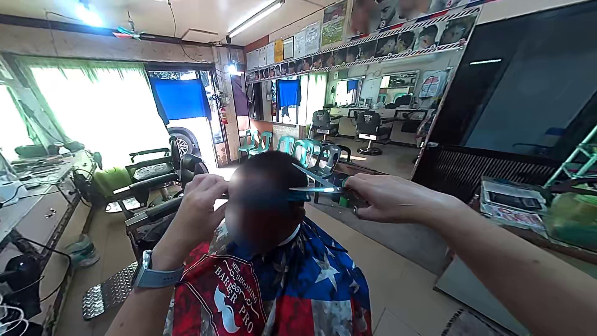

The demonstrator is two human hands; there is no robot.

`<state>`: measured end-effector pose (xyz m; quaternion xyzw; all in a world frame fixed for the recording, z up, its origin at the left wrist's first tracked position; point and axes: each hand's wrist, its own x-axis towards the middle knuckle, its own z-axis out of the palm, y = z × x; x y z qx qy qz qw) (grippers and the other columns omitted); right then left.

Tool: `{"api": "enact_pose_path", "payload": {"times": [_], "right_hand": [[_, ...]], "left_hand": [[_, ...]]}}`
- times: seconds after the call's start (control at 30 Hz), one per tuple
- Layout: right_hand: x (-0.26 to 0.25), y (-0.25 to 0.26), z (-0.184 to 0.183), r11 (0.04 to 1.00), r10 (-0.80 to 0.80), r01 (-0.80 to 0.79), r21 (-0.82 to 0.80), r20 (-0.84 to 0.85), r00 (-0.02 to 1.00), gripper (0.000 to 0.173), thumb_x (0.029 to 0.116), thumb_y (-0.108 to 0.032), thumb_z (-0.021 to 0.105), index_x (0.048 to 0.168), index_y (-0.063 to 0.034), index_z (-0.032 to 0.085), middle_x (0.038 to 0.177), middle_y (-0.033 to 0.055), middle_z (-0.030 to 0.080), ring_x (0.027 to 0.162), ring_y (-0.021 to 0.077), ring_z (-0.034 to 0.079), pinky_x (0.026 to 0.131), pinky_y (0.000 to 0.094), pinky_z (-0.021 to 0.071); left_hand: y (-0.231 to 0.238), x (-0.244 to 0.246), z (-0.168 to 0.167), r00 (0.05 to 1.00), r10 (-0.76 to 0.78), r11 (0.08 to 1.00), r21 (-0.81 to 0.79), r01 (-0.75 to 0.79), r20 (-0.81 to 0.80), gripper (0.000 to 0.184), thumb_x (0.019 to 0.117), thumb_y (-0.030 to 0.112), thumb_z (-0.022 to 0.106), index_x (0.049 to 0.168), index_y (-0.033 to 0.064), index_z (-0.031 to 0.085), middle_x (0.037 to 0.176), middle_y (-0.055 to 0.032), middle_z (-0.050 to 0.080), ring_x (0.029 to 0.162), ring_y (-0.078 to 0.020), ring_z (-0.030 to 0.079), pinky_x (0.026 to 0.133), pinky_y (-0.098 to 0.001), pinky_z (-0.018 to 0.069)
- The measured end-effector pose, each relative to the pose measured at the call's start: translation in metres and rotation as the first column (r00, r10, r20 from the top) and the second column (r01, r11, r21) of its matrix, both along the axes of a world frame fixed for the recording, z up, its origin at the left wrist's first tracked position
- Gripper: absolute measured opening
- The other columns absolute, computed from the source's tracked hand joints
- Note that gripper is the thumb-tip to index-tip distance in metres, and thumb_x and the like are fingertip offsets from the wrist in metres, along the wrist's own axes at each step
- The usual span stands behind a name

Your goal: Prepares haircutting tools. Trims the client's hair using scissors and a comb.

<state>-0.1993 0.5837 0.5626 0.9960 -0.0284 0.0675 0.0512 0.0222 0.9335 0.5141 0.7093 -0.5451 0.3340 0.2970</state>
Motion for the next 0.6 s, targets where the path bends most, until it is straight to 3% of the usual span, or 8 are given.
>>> {"api": "enact_pose_path", "payload": {"times": [0.17,0.27,0.4,0.53,0.6], "right_hand": [[0.023,0.006,-0.001,0.998,0.059,-0.058,-0.035,0.04,0.997,0.028,0.0939,-0.019,0.069,0.12,-0.0112,0.063,0.106,0.0064,0.065,0.094,0.0225,0.067,0.081,0.0457,0.0563],[0.024,0.007,0.005,0.992,0.095,-0.092,-0.083,0.029,0.995,0.021,0.0961,-0.014,0.066,0.117,-0.0106,0.063,0.101,0.0066,0.066,0.092,0.0229,0.067,0.08,0.0444,0.0567],[0.011,0.0,0.017,0.991,0.125,-0.123,-0.043,0.047,0.991,0.02,0.0948,-0.011,0.069,0.114,-0.009,0.064,0.093,0.0055,0.067,0.084,0.0216,0.067,0.077,0.0435,0.0571],[0.011,-0.008,0.021,0.995,0.104,-0.104,-0.012,0.036,0.994,0.019,0.0924,-0.014,0.073,0.109,-0.0107,0.065,0.086,0.0028,0.067,0.079,0.0186,0.067,0.073,0.0424,0.057],[0.017,-0.005,0.02,0.996,0.07,-0.071,0.061,0.016,0.997,0.025,0.0884,-0.02,0.076,0.11,-0.0107,0.067,0.09,0.003,0.068,0.082,0.0187,0.067,0.076,0.0442,0.0567]], "left_hand": [[-0.012,0.007,0.017,1.0,0.016,0.999,-0.032,-0.016,0.013,0.034,0.0971,0.042,0.065,0.122,0.0201,0.072,0.113,-0.0006,0.066,0.116,-0.0236,0.057,0.1,-0.052,0.0443],[-0.014,0.004,0.021,1.0,-0.001,1.0,-0.027,0.001,0.007,0.037,0.097,0.045,0.064,0.124,0.0204,0.072,0.114,0.0002,0.065,0.118,-0.023,0.056,0.102,-0.0521,0.0431],[-0.011,0.007,0.026,0.995,-0.087,0.99,0.109,0.092,-0.05,0.036,0.0949,0.051,0.064,0.119,0.0271,0.074,0.109,0.0078,0.067,0.115,-0.0144,0.059,0.1,-0.0475,0.046],[-0.018,0.02,0.034,0.999,-0.022,0.994,0.103,0.026,-0.038,0.034,0.096,0.046,0.064,0.12,0.0247,0.074,0.11,0.0051,0.068,0.113,-0.018,0.06,0.097,-0.0505,0.046],[-0.024,0.022,0.04,1.0,0.009,0.996,0.084,-0.007,-0.028,0.034,0.0969,0.044,0.064,0.123,0.0228,0.072,0.109,0.0024,0.068,0.111,-0.0211,0.059,0.096,-0.052,0.0453]]}}
